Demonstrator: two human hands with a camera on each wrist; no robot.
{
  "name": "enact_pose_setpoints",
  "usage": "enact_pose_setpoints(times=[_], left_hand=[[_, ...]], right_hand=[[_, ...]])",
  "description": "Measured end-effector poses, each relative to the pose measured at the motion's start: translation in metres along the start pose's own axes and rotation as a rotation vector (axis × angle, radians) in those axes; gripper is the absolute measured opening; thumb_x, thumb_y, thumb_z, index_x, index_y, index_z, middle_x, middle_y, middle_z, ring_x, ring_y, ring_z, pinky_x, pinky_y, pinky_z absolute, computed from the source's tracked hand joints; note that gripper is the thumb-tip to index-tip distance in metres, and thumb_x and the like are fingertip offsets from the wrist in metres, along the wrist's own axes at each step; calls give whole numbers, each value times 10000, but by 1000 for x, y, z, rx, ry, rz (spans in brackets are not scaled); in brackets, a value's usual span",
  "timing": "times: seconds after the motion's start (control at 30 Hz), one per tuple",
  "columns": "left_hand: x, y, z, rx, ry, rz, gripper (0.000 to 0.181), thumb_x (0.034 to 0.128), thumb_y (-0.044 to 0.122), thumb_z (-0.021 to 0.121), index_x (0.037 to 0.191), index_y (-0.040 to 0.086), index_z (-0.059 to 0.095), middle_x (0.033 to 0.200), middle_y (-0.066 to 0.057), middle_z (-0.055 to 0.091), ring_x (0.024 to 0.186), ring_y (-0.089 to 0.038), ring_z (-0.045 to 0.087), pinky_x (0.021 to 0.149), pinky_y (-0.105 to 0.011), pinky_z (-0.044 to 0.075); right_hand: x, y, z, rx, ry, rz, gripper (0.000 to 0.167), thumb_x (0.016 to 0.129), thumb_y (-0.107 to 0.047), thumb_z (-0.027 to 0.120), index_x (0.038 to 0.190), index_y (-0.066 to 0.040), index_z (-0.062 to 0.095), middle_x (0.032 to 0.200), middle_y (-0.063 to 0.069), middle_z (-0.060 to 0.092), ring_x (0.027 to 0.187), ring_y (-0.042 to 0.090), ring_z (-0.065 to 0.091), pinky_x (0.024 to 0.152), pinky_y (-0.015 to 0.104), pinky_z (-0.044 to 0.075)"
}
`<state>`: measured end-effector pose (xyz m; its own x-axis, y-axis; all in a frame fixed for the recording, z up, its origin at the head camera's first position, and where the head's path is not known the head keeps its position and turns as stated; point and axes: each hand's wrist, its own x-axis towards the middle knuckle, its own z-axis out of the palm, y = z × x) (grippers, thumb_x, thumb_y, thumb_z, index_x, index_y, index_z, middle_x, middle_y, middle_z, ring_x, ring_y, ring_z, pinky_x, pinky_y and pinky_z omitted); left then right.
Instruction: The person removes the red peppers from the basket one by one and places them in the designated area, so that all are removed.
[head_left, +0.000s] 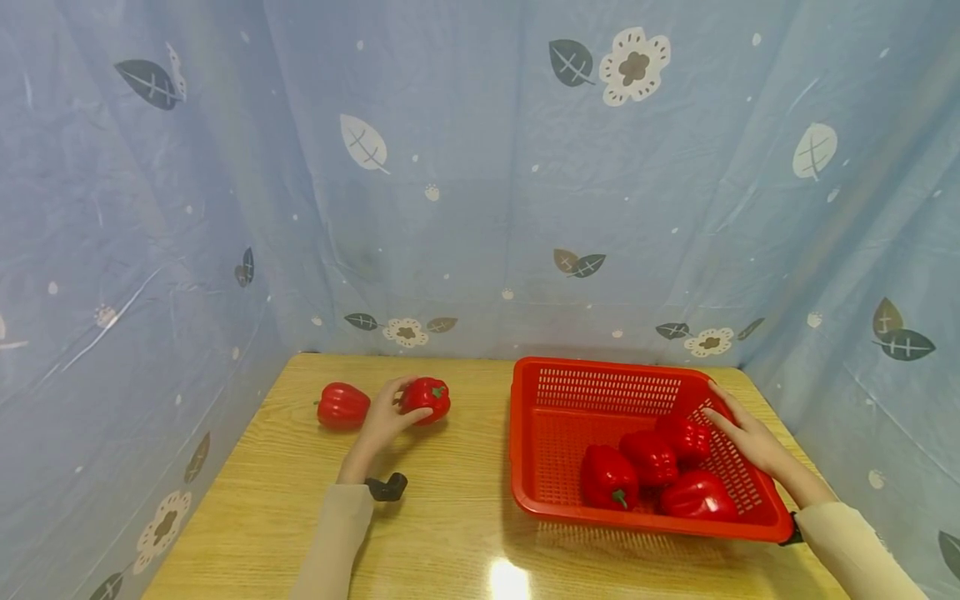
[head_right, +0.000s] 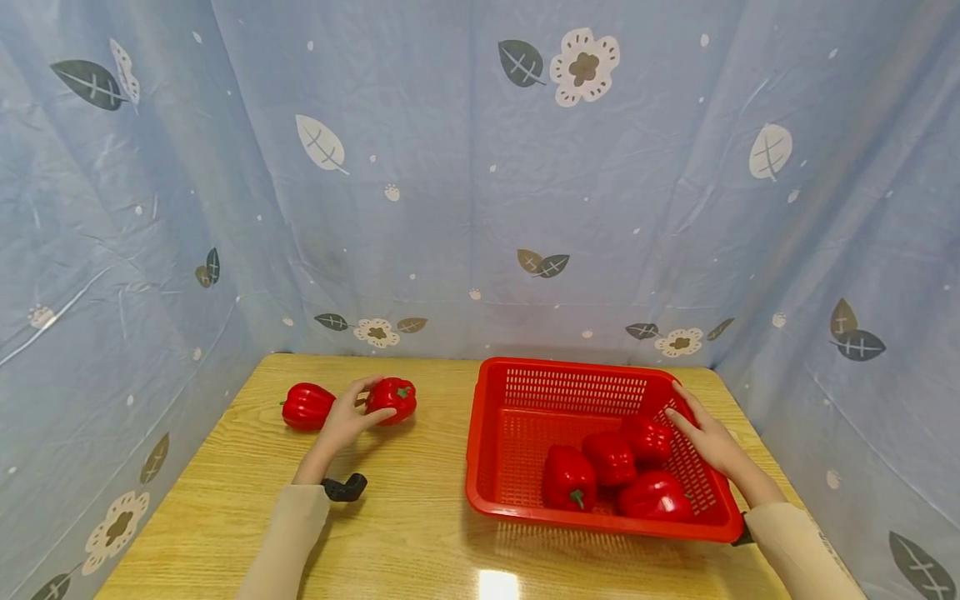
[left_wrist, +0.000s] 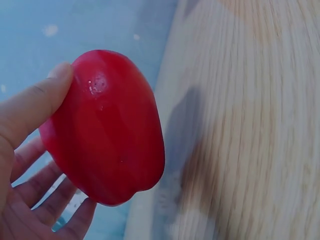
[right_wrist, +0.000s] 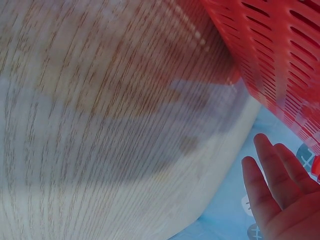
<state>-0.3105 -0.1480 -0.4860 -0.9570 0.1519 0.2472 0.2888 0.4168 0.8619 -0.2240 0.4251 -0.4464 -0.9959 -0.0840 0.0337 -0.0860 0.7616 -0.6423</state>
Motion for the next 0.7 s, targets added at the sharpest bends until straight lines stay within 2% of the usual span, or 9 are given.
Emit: enact_pose_setpoints(times=[0.17,0.5,0.7], left_hand=[[-1,-5,-3,28,7,1,691,737,268,786,1315,47,480,1279,-167,503,1196,-331,456,979,-508,404],[-2,-13,-10,56,15,-25,705,732,252,791,1325,43,472,1315,-162,476,1231,-334,422,1006,-515,378],[-2,-16,-12,120,29,9,691,738,229,787,1315,17,473,1315,-184,476,1233,-350,420,1028,-512,351]], right_hand=[[0,1,0,-7,1,-1,668,995,-348,389,1497,-124,8,1456,361,115,1217,617,232,876,740,253],[2,2,0,5,-3,-5,670,995,-341,392,1497,-132,2,1471,345,84,1250,611,173,886,752,207],[2,3,1,-2,-2,0,673,994,-349,391,1497,-133,1,1473,343,82,1248,612,178,884,750,213]])
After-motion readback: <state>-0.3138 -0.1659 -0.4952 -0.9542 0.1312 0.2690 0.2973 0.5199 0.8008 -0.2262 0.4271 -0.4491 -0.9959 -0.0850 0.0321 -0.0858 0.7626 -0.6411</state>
